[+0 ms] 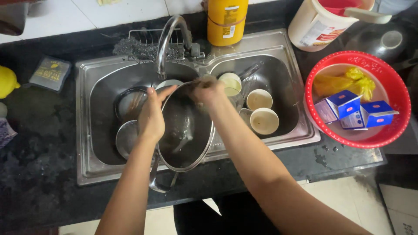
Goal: Washing various pots, lids, and kitchen containers in a sink using a sponge and dish soap.
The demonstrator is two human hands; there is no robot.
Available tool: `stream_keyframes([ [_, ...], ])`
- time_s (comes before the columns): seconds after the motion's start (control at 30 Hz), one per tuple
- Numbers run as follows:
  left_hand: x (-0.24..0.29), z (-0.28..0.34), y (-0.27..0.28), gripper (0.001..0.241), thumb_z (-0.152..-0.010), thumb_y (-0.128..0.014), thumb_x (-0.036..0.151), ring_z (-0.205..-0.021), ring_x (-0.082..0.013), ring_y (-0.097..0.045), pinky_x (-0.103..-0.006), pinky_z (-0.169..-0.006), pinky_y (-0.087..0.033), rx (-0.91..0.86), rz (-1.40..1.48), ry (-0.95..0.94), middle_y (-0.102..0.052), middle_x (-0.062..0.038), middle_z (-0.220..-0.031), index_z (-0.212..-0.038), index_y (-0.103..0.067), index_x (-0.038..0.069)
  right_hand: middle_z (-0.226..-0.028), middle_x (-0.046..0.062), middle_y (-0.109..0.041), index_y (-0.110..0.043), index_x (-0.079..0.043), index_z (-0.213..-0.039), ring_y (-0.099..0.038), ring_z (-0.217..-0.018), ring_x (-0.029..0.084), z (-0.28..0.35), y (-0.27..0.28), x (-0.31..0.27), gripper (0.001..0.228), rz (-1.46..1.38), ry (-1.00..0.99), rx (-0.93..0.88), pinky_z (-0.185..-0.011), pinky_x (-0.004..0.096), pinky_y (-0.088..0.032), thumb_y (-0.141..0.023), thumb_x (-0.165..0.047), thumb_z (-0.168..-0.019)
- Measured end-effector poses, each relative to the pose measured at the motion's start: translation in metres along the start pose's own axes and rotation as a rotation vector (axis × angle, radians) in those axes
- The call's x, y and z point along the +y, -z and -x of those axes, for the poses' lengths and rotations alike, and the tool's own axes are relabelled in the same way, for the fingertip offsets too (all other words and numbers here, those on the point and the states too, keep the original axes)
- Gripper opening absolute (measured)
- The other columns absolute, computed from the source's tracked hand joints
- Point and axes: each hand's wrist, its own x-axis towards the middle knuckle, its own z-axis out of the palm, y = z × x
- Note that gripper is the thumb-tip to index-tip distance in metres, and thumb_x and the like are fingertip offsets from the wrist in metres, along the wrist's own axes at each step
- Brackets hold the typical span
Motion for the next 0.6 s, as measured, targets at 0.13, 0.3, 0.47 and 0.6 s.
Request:
stream_keyframes([
  [0.13, 0.009, -0.004, -0.002, 0.095, -0.097, -0.003, 0.071, -0.139, -0.0273, -0.051, -0.0373, -0.116, -0.030, 0.050, -0.107, 0.012, -0.060, -0.012, -0.146, -0.144, -0.059, 0.011, -0.096, 0.007, -0.064, -0.059, -0.010, -0.102, -0.060, -0.088, 0.022, 0.041, -0.069, -0.003, 0.023, -0.756, 0.015, 0.303, -0.083, 0.037, -0.050, -0.051, -0.031, -0.103],
  [0.3, -0.003, -0.012, 0.000, 0.092, -0.097, -0.003, 0.072, -0.142, -0.0280, -0.052, -0.0375, -0.119, -0.030, 0.037, -0.075, 0.007, -0.066, -0.012, -0.146, -0.152, -0.042, 0.009, -0.136, 0.011, -0.058, -0.047, -0.004, -0.140, -0.054, -0.124, 0.021, 0.119, -0.121, -0.001, 0.046, -0.110, 0.178, 0.282, -0.108, 0.035, -0.042, -0.039, -0.035, -0.107],
  [0.47, 0.005, -0.007, -0.001, 0.091, -0.097, -0.007, 0.072, -0.143, -0.0300, -0.048, -0.0396, -0.116, -0.032, 0.046, -0.067, 0.072, -0.057, -0.015, -0.150, -0.154, -0.042, 0.011, -0.142, 0.020, -0.054, -0.042, 0.001, -0.149, -0.051, -0.131, 0.027, 0.082, -0.105, 0.000, 0.048, -0.067, 0.225, 0.339, -0.110, 0.037, -0.040, -0.041, -0.023, -0.107],
  [0.6, -0.007, -0.012, 0.000, 0.091, -0.099, -0.007, 0.072, -0.143, -0.0318, -0.048, -0.0408, -0.116, -0.033, 0.094, -0.194, 0.067, -0.056, -0.017, -0.151, -0.153, -0.044, 0.010, -0.138, 0.028, -0.058, -0.045, 0.001, -0.146, -0.054, -0.128, 0.037, 0.113, -0.106, -0.015, 0.047, -0.169, 0.104, 0.306, -0.107, 0.041, -0.044, -0.042, -0.022, -0.105],
])
